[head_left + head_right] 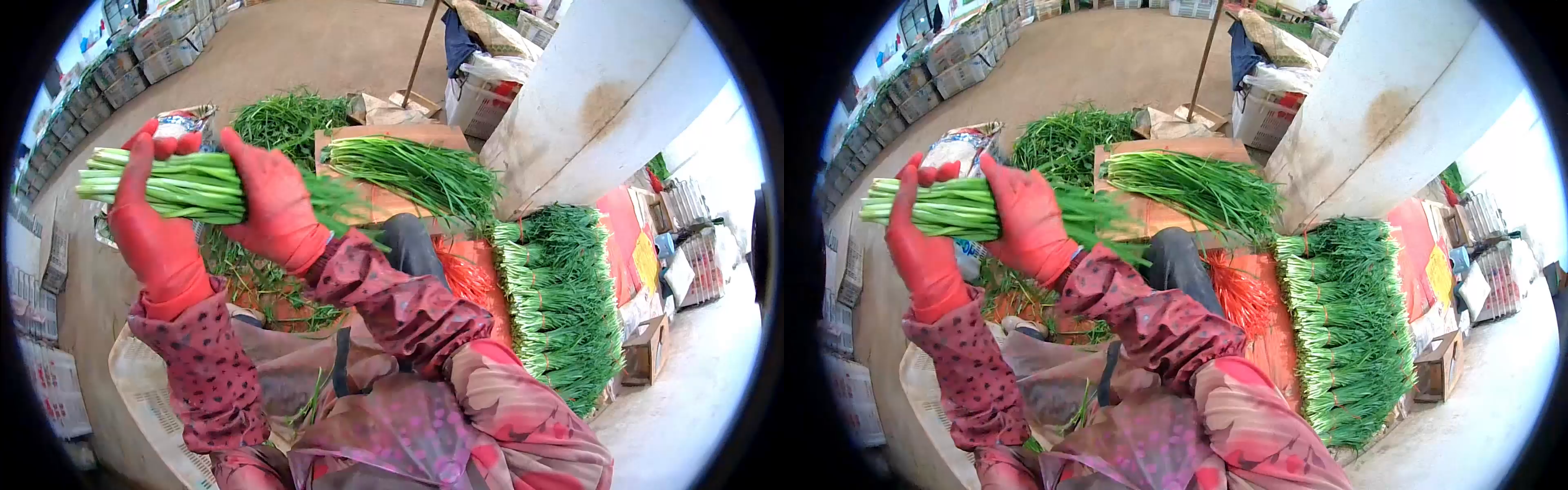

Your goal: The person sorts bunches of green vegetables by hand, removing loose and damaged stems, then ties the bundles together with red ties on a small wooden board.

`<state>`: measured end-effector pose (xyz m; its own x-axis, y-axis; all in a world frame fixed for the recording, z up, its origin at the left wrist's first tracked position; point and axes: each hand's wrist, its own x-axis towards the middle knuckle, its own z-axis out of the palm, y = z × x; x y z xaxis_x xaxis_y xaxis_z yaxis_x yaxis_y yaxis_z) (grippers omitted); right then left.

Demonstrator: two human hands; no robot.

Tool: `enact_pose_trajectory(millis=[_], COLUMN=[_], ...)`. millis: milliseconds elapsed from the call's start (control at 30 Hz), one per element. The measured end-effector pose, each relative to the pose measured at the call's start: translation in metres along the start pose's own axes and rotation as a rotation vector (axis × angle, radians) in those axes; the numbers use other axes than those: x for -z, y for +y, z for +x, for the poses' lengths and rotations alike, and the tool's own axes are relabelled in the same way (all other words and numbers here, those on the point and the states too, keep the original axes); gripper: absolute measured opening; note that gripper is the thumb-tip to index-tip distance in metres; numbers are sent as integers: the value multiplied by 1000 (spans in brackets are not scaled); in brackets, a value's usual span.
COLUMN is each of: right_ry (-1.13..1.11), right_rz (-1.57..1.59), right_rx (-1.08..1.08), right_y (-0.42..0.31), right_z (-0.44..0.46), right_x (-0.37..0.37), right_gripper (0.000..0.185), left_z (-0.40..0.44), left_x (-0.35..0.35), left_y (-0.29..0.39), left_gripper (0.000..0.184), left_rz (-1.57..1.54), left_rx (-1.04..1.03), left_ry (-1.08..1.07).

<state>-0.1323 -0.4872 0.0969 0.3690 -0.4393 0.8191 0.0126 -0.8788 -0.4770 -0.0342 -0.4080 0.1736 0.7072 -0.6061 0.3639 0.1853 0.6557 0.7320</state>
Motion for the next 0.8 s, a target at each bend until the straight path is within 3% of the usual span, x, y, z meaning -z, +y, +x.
enact_pose_trajectory(millis=[133,233,267,400,433,500,700,800], right_ry=[57,79,22,-45,-116,-90,-251,-371], right_rz=[-236,-228,-199,-289,-347,-404,-511,-562], right_rx=[204,287,155,53,1,135,-70,-275], right_y=[-8,-5,-5,-4,-7,9,48,89], right_z=[50,75,78,77,75,63,5,-26], right_x=[53,84,94,145,161,187,257,285], right_gripper=[86,82,71,55,55,57,53,54], left_z=[-6,-9,-10,-22,-23,-27,-42,-32], left_x=[-50,-85,-95,-130,-134,-142,-166,-160], left_y=[30,43,42,27,18,-4,-101,-155], left_gripper=[33,32,32,33,33,32,27,30], left_rz=[-199,-266,-279,-341,-344,-431,-539,-510], left_rx=[-45,-104,-101,-39,-46,66,395,543], left_ry=[-91,-174,-176,-163,-165,-184,-157,-171])
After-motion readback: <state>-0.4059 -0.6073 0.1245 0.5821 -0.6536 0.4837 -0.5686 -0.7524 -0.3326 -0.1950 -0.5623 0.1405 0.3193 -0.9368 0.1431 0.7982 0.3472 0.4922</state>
